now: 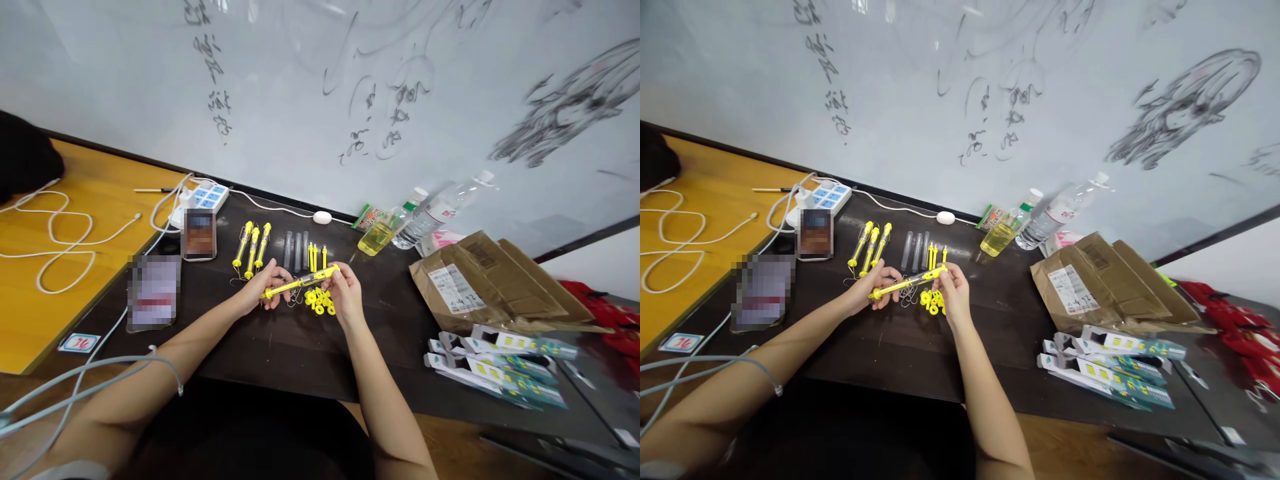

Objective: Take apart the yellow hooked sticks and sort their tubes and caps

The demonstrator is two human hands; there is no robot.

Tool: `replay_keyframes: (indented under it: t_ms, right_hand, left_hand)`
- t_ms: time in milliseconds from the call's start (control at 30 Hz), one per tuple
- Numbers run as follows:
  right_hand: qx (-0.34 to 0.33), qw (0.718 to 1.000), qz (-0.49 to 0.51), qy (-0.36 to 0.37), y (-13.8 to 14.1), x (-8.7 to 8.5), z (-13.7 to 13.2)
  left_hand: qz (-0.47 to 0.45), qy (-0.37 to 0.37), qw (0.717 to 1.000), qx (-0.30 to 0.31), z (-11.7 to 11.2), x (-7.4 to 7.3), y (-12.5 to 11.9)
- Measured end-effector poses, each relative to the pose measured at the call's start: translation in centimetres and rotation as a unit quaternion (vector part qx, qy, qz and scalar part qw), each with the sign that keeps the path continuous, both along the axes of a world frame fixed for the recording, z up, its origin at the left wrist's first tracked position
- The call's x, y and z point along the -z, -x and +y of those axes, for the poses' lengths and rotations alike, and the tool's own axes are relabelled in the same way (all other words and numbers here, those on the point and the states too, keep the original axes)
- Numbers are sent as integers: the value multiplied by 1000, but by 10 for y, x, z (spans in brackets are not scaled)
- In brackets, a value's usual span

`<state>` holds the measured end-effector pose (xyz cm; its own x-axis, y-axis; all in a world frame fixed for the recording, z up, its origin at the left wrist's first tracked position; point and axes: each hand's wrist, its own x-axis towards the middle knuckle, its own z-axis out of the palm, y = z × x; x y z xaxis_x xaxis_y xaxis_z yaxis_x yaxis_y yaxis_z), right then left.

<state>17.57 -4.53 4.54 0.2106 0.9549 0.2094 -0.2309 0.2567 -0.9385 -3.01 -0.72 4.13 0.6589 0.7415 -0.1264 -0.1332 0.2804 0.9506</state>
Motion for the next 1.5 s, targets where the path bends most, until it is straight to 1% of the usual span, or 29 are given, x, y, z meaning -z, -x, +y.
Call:
replay_keyframes:
  t_ms: [100,267,367,467,633,800,900,1067,1167,1300,1433,1500]
  right_hand:
    - [3,1000,26,7,-3,-2,0]
    - [3,999,35,-3,-5,-3,0]
    - [-15,1000,12,-9,-3,-3,-1]
    - [-31,999,-30,-18,-1,-2,-3]
    - [-40,994,-95,-29,-1,-4,-7]
    - [-72,988,-137,-30,1,-6,-10]
    - [-91,985,-142,-23,3,-5,-11]
    - [-98,985,-142,-21,5,-2,-10]
    - [-88,984,-156,-22,4,-1,-9]
    - [-88,982,-167,-7,-2,1,-6]
    - [-74,988,-138,-6,-11,1,-3]
    - [-80,989,-124,-2,-13,0,-2]
  left_hand:
    - [2,-5,1000,12,-2,-1,0]
    - [16,-35,998,55,-7,-2,-1]
    - [46,-66,993,86,-8,-1,-1]
    - [62,-91,989,100,-7,2,-1]
    - [60,-137,985,85,-4,6,-1]
    - [119,-223,964,76,-7,7,0]
    - [126,-271,953,52,-10,7,0]
    - [123,-320,939,29,-13,8,-2]
    - [137,-336,931,40,-13,10,-2]
    - [162,-337,926,56,-12,11,-1]
    - [174,-337,923,60,-10,13,0]
    - [173,-339,922,63,-9,13,0]
